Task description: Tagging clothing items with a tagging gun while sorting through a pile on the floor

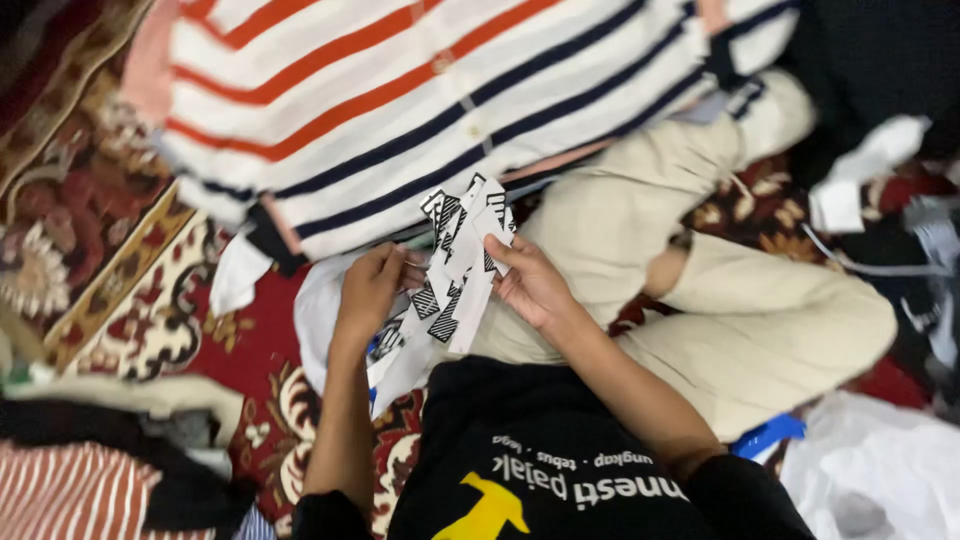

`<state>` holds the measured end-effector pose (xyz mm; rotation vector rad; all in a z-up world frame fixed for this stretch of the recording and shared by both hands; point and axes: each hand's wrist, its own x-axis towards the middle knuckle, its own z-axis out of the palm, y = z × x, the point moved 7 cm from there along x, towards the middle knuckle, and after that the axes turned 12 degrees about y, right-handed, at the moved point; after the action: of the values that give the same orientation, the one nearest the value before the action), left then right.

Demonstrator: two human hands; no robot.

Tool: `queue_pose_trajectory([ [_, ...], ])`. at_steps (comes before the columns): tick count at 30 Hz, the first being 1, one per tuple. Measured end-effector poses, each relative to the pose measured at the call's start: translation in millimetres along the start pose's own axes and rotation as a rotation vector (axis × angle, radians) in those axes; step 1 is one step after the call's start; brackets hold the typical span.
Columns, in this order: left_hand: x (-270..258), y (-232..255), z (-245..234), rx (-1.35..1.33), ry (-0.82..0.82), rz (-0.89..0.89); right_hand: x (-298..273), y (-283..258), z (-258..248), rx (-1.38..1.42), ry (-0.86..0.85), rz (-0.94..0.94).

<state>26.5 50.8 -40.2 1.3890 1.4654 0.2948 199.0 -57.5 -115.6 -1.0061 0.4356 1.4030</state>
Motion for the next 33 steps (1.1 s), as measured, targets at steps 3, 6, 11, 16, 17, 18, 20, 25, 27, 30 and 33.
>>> queue_pose_trajectory([
  [3,8.2,22.4,52.0,-0.160,-0.027,0.114,-20.2,-39.6,-23.6,0.135,0.059,-0.071],
  [6,15.7,43.0,117.5,-0.223,-0.116,0.163,-35.3,-73.0,-65.5,0.277,0.137,-0.148],
  [11,-17.7,103.3,224.1,-0.296,-0.334,0.332,-81.5,-115.7,-145.4,0.600,0.277,-0.186],
  [16,-43.7,132.5,309.2,-0.259,-0.576,0.414,-124.2,-137.5,-273.2,0.863,0.459,-0.336],
  [17,-47.8,138.8,321.7,-0.244,-0.602,0.435,-139.6,-147.4,-299.9,0.879,0.504,-0.436],
  [18,-52.3,145.0,333.5,-0.229,-0.628,0.457,-156.7,-155.3,-325.8,0.893,0.550,-0.536],
  [20,-46.2,151.5,359.7,-0.195,-0.667,0.491,-191.6,-170.0,-371.5,0.928,0.630,-0.663],
  [25,-16.0,160.3,410.6,-0.182,-0.705,0.571,-224.5,-178.6,-521.2,1.130,0.772,-0.905],
  [27,-5.7,163.8,422.2,-0.199,-0.708,0.593,-228.8,-168.7,-579.0,1.185,0.864,-0.927],
  [30,-0.2,165.7,429.0,-0.188,-0.727,0.592,-237.1,-158.8,-619.9,1.301,0.899,-0.943],
  [33,-1.2,163.6,427.3,-0.144,-0.721,0.593,-245.2,-153.2,-643.9,1.286,0.969,-0.961],
])
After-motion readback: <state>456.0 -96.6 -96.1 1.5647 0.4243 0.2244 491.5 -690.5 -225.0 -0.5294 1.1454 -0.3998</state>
